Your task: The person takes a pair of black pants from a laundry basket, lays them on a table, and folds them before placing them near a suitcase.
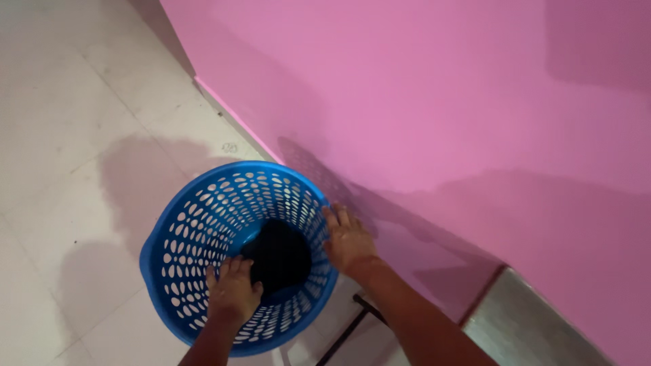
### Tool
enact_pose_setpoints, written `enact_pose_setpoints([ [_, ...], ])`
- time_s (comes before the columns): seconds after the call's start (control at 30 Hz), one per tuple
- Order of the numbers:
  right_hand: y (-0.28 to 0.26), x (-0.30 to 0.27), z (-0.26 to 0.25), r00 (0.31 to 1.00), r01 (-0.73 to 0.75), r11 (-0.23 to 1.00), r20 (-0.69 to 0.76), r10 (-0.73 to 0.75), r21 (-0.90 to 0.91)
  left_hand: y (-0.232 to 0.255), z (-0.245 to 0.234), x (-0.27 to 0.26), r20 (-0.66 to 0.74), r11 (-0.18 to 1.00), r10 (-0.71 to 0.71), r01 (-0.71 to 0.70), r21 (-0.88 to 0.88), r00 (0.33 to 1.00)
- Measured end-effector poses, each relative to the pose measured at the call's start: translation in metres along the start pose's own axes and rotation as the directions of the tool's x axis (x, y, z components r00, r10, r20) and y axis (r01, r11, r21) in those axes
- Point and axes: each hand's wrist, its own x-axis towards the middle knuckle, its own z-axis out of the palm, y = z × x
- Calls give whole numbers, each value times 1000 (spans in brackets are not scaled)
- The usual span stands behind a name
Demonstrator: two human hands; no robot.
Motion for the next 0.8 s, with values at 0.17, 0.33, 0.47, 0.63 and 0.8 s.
enact_pose_setpoints([
  [0.17, 12, 50, 25, 956, 185, 959, -187, -227, -217, 1, 42, 42, 23, 999, 31, -30, -26, 999],
  [0.33, 9, 71, 37, 978, -207, 936, 36, 206, 284, -4, 79, 67, 47, 996, 46, -42, -80, 998],
  [0.47, 11, 97, 41, 976, -157, 925, -91, 200, 347, -6, 100, 90, 42, 995, 32, -28, -93, 999],
  [0.63, 25, 113, 47, 991, -48, 937, -99, 87, 346, 11, 120, 126, 43, 997, -7, 11, -82, 999],
  [0.8, 15, 116, 40, 993, -118, 963, 0, 121, 242, 0, 121, 167, 266, 994, 109, -110, -9, 958],
])
